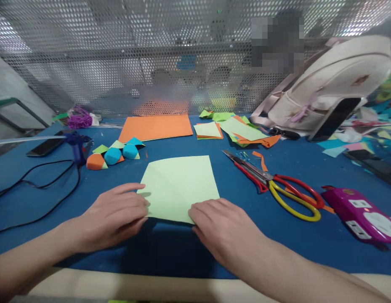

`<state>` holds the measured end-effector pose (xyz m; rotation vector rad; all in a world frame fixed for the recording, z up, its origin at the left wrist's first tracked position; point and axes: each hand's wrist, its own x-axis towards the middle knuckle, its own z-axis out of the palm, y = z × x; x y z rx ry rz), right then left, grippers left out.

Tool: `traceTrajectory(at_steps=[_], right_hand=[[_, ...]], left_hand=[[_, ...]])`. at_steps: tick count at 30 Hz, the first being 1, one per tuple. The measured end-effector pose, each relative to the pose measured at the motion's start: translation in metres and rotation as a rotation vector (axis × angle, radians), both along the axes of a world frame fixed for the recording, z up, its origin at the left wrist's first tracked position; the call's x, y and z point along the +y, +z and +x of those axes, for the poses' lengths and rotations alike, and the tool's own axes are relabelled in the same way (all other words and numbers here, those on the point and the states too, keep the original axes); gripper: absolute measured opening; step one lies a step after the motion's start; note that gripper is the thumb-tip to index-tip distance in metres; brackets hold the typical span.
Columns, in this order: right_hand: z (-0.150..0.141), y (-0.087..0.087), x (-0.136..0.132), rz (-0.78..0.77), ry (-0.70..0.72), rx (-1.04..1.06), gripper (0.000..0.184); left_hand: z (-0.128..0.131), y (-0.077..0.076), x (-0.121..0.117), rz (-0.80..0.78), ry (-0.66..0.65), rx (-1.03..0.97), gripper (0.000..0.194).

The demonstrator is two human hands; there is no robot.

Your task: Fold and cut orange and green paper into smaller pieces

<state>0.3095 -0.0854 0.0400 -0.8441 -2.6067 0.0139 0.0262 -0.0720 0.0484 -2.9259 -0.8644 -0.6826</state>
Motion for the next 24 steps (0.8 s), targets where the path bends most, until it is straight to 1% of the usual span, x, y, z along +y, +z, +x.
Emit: traceTrajectory(at_steps=[2,3,5,7,10,12,14,16,17,18,20,22,24], right_hand=[[0.005,-0.004,0.006,0.000,0.014,-0.009,0.022],[0.009,-0.005,0.010,-0.027,0.020,-0.013,0.022],[0.016,-0.003,0.019,-0.127,0.024,-0.013,0.021],[0.024,0.001,0.028,-0.270,0.021,-0.006,0.021],[0.030,0.006,0.041,-0.493,0.005,0.052,0.025],[0.031,0.005,0.047,-0.613,-0.043,0.108,0.030],[0.030,0.002,0.051,-0.692,-0.116,0.168,0.032],[0.028,-0.003,0.054,-0.729,-0.189,0.241,0.032],[0.027,-0.005,0.055,-0.734,-0.217,0.276,0.032],[0.027,-0.007,0.056,-0.731,-0.241,0.307,0.033],[0.026,-0.010,0.057,-0.714,-0.281,0.353,0.035],[0.027,-0.011,0.058,-0.698,-0.297,0.382,0.036],[0.028,-0.011,0.058,-0.697,-0.273,0.391,0.032]], left_hand=[[0.000,0.003,0.003,-0.057,-0.063,0.013,0.019],[0.000,0.005,0.004,-0.100,-0.080,0.021,0.020],[-0.001,0.010,0.008,-0.205,-0.069,0.014,0.022],[-0.003,0.013,0.013,-0.323,-0.010,-0.028,0.022],[-0.007,0.014,0.020,-0.494,0.141,-0.119,0.021],[-0.011,0.014,0.027,-0.621,0.222,-0.162,0.021],[-0.017,0.015,0.034,-0.785,0.237,-0.174,0.021],[-0.022,0.016,0.040,-0.907,0.212,-0.121,0.035],[-0.024,0.016,0.043,-0.922,0.209,-0.080,0.040],[-0.025,0.016,0.045,-0.911,0.218,-0.039,0.040],[-0.025,0.016,0.046,-0.874,0.237,0.006,0.031],[-0.023,0.014,0.046,-0.864,0.221,-0.002,0.030],[-0.023,0.013,0.046,-0.836,0.185,-0.017,0.029]])
